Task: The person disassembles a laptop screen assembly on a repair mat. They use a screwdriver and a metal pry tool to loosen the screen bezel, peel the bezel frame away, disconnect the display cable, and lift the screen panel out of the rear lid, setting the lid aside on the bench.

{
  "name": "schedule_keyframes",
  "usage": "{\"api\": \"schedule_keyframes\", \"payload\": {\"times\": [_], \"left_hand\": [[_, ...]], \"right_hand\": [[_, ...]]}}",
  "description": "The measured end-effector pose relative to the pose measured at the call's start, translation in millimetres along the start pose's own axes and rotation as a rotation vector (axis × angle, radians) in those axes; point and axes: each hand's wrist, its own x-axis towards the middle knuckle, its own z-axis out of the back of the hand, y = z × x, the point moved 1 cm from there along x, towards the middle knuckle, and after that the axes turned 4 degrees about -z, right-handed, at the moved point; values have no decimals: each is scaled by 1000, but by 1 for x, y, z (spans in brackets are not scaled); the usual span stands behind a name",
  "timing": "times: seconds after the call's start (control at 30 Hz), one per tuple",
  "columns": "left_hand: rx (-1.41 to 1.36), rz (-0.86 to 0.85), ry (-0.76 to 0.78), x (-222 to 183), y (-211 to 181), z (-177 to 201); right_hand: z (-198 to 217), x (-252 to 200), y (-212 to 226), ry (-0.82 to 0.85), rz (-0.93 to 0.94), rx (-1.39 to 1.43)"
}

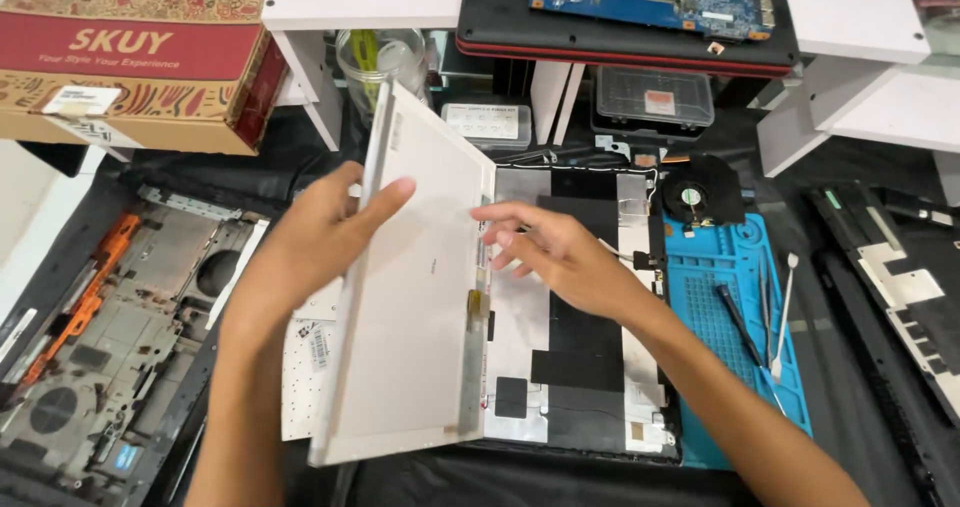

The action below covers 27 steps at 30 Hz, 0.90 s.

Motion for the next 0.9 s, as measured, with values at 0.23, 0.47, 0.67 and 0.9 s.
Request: {"api": "schedule_keyframes", "payload": {"times": [0.23, 0.47, 0.67, 0.9], "left_hand": [[168, 352, 183, 15, 11, 25], [-11, 338, 350, 25, 20, 37], [84, 307, 376, 29, 13, 39], [31, 309, 425, 35, 29, 41]], "right_hand": [[3, 0, -50, 18, -165, -286], [-27, -4, -30, -7, -154, -390], [-38, 0, -33, -8, -250, -461], [-25, 1, -53, 33, -122, -410]]}}
